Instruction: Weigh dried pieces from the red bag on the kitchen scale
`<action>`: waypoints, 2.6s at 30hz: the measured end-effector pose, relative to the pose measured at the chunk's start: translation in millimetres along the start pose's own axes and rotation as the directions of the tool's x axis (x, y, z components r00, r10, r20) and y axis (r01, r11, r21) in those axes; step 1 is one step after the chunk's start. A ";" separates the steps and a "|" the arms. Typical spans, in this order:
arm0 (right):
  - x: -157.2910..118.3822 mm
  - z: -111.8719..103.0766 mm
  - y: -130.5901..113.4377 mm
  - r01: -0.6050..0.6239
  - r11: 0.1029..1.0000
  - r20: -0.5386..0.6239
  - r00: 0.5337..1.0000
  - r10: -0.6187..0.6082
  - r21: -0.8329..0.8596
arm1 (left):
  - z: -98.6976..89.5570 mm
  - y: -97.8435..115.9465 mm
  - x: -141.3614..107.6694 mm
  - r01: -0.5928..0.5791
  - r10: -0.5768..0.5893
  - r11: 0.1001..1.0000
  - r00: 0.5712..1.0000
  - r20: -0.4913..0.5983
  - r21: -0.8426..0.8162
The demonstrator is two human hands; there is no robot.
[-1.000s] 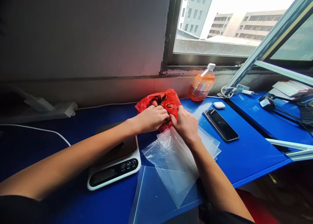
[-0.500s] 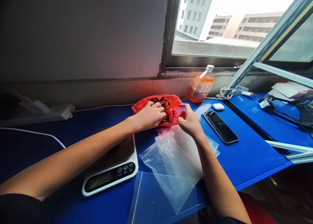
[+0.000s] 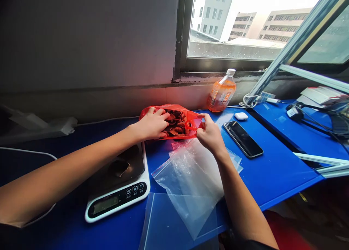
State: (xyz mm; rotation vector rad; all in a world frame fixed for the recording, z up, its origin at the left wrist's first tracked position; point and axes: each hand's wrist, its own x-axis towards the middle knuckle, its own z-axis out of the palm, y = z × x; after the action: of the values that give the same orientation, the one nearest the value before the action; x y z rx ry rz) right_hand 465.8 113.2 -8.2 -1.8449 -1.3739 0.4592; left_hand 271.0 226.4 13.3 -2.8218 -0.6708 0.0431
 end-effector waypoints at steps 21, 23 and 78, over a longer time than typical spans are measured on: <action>-1.5 -0.1 -2.4 0.086 0.995 -0.010 0.996 -0.087 -0.052 | 2.1 18.8 10.4 -0.041 0.040 0.996 0.999 -0.016 -0.074; -0.3 0.3 -0.6 0.084 0.995 -0.020 0.996 -0.085 -0.053 | 3.9 18.4 11.9 -0.125 0.124 0.991 0.992 -0.019 -0.056; 7.1 7.9 8.5 0.075 0.997 -0.001 0.997 -0.075 0.013 | -8.7 11.1 15.1 0.285 -0.242 0.874 0.958 0.156 -0.394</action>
State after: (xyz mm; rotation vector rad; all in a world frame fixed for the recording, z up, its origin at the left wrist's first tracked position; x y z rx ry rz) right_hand 468.5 121.6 -18.6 -1.7758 -1.4311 0.4277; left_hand 290.1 221.6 19.5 -3.1072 -1.2159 -0.0040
